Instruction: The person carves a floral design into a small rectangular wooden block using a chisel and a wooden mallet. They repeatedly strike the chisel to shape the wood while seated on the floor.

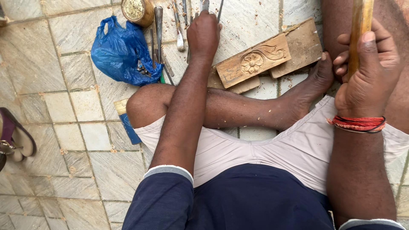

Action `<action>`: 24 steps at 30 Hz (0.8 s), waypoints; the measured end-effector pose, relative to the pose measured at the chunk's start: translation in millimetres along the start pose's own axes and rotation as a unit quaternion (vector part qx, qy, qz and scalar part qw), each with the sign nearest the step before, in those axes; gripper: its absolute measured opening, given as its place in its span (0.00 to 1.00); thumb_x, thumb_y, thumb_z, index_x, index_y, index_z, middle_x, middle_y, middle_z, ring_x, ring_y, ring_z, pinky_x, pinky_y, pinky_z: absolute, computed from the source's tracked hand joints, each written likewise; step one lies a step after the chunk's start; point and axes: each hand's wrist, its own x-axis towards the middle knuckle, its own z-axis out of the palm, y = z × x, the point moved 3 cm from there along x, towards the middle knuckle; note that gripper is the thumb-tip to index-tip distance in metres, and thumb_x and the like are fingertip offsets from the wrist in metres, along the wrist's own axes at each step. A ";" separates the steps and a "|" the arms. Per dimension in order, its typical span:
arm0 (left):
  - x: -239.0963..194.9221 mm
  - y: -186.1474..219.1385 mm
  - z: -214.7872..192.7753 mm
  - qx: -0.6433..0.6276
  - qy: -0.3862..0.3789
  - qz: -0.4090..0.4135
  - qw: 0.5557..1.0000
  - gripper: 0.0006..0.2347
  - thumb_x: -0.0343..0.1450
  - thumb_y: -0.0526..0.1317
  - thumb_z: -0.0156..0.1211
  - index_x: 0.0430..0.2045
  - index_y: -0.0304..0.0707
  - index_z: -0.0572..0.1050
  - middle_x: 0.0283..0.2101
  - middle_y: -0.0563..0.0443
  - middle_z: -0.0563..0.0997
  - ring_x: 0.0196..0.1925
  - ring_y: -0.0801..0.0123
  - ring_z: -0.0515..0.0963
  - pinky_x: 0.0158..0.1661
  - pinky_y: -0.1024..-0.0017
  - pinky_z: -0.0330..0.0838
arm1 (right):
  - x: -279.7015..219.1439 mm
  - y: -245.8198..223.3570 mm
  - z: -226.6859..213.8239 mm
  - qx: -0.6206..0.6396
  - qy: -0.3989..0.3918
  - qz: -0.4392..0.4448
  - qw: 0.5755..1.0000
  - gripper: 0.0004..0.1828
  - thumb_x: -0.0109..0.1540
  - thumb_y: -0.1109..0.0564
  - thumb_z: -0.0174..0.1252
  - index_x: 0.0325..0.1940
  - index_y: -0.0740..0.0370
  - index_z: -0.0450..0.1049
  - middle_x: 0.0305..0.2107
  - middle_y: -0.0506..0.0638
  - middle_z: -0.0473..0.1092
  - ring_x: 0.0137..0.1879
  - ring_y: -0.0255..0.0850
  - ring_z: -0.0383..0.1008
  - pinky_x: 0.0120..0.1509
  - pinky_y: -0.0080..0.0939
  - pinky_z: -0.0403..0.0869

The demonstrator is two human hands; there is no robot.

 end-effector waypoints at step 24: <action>-100.3 82.2 -78.7 -0.282 -0.018 0.042 0.958 0.07 0.76 0.40 0.61 0.44 0.40 0.72 0.37 0.50 0.87 0.35 0.72 0.88 0.33 0.76 0.83 | -13.6 -13.0 30.6 -0.007 -0.062 -0.004 0.998 0.19 0.77 0.56 0.59 0.70 0.68 0.72 0.42 0.51 0.77 0.34 0.27 0.71 0.34 0.22 0.65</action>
